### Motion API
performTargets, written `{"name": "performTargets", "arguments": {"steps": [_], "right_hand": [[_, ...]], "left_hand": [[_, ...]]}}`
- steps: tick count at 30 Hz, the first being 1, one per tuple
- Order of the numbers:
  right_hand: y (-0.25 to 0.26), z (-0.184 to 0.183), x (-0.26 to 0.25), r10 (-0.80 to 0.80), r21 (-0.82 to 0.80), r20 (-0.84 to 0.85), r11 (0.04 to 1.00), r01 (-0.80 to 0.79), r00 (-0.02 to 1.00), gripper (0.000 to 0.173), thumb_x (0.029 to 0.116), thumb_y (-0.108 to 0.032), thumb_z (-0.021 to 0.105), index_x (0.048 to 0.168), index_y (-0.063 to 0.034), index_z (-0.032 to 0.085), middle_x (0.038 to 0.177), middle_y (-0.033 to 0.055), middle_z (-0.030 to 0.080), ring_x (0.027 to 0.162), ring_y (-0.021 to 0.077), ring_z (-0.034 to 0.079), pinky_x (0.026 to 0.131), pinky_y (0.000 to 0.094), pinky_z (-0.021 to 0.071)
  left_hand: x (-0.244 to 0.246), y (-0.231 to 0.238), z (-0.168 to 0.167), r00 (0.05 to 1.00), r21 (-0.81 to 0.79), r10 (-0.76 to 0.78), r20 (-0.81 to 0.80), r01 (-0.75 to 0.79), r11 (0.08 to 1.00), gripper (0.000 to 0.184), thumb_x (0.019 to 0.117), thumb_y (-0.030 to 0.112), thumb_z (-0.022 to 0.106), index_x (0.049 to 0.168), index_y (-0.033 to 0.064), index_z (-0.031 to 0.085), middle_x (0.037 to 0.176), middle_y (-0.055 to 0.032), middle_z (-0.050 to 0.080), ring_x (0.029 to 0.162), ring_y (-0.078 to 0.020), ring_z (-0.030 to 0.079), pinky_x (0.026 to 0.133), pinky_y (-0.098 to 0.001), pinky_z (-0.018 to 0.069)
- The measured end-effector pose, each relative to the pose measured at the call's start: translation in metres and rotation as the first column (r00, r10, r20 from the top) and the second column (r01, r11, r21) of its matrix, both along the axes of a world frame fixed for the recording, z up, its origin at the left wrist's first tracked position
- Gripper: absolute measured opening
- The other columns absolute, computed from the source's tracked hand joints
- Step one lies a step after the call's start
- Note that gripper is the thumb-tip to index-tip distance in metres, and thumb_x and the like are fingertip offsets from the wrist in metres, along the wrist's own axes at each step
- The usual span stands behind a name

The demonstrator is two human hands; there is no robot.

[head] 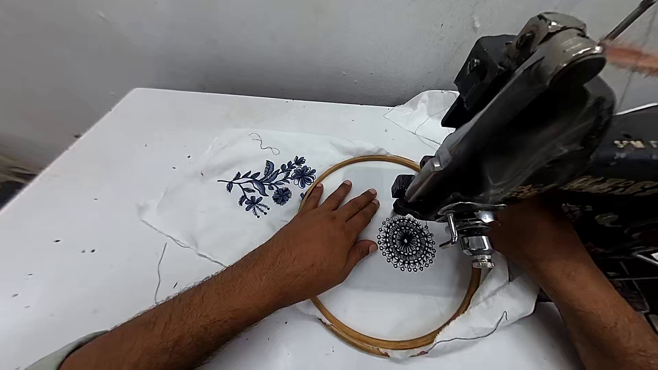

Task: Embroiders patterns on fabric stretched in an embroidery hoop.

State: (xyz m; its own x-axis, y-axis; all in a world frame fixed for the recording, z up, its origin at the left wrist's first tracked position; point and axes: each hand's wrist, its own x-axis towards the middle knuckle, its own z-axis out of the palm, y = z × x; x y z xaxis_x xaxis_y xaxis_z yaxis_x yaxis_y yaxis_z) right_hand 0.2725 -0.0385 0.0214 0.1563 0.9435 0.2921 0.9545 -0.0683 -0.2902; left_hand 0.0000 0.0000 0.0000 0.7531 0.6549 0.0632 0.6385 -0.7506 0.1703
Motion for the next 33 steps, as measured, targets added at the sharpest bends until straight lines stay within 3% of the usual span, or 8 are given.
{"name": "performTargets", "arguments": {"steps": [17,21,26,30,33], "right_hand": [[0.0001,0.0012,0.0037,0.014,-0.007,0.033,1.000,-0.014,0.999,0.026,0.0898,-0.024,0.072,0.082,-0.0020,0.063,0.077,0.0158,0.060,0.073,0.0312,0.060,0.063,0.0534,0.0430],[-0.0008,0.0004,0.0021,0.001,-0.006,0.003,1.000,-0.001,1.000,0.028,0.0890,-0.027,0.075,0.081,-0.0040,0.061,0.076,0.0132,0.058,0.072,0.0281,0.058,0.062,0.0509,0.0425],[0.0002,-0.0026,0.0040,0.016,0.001,0.008,1.000,-0.016,1.000,0.029,0.0896,-0.028,0.073,0.082,-0.0018,0.062,0.079,0.0173,0.060,0.076,0.0338,0.060,0.063,0.0553,0.0430],[0.0021,-0.0047,0.0058,0.037,0.019,0.002,0.999,-0.037,0.999,0.028,0.0901,-0.027,0.071,0.078,-0.0038,0.060,0.074,0.0141,0.058,0.071,0.0300,0.058,0.061,0.0521,0.0422],[0.0025,-0.0017,0.0049,0.039,-0.018,-0.019,0.999,-0.040,0.999,0.024,0.0904,-0.022,0.074,0.079,-0.0049,0.061,0.074,0.0124,0.058,0.069,0.0277,0.057,0.061,0.0510,0.0428]], "left_hand": [[0.0019,-0.0029,0.0003,1.000,-0.011,-0.008,-0.004,0.008,1.000,0.062,0.1083,0.050,0.031,0.157,0.0149,0.044,0.166,-0.0013,0.037,0.155,-0.0310,0.030,0.121,-0.0674,0.0199],[-0.0006,-0.0029,0.0021,1.000,-0.007,-0.003,-0.008,0.002,1.000,0.062,0.1079,0.051,0.031,0.157,0.0155,0.045,0.165,-0.0009,0.038,0.154,-0.0313,0.031,0.121,-0.0664,0.0229],[-0.0006,-0.0013,0.0018,1.000,-0.001,-0.002,-0.014,0.002,1.000,0.062,0.1079,0.051,0.031,0.157,0.0152,0.045,0.165,-0.0016,0.038,0.154,-0.0309,0.031,0.121,-0.0663,0.0225],[0.0024,0.0041,-0.0008,0.999,0.050,0.009,0.042,-0.011,0.999,0.060,0.1067,0.052,0.035,0.150,0.0146,0.053,0.158,-0.0025,0.048,0.147,-0.0316,0.043,0.116,-0.0644,0.0328],[0.0036,0.0052,-0.0028,0.999,0.031,0.015,0.040,-0.017,0.999,0.063,0.1075,0.054,0.031,0.155,0.0156,0.048,0.163,-0.0014,0.042,0.151,-0.0310,0.036,0.119,-0.0639,0.0285]]}}
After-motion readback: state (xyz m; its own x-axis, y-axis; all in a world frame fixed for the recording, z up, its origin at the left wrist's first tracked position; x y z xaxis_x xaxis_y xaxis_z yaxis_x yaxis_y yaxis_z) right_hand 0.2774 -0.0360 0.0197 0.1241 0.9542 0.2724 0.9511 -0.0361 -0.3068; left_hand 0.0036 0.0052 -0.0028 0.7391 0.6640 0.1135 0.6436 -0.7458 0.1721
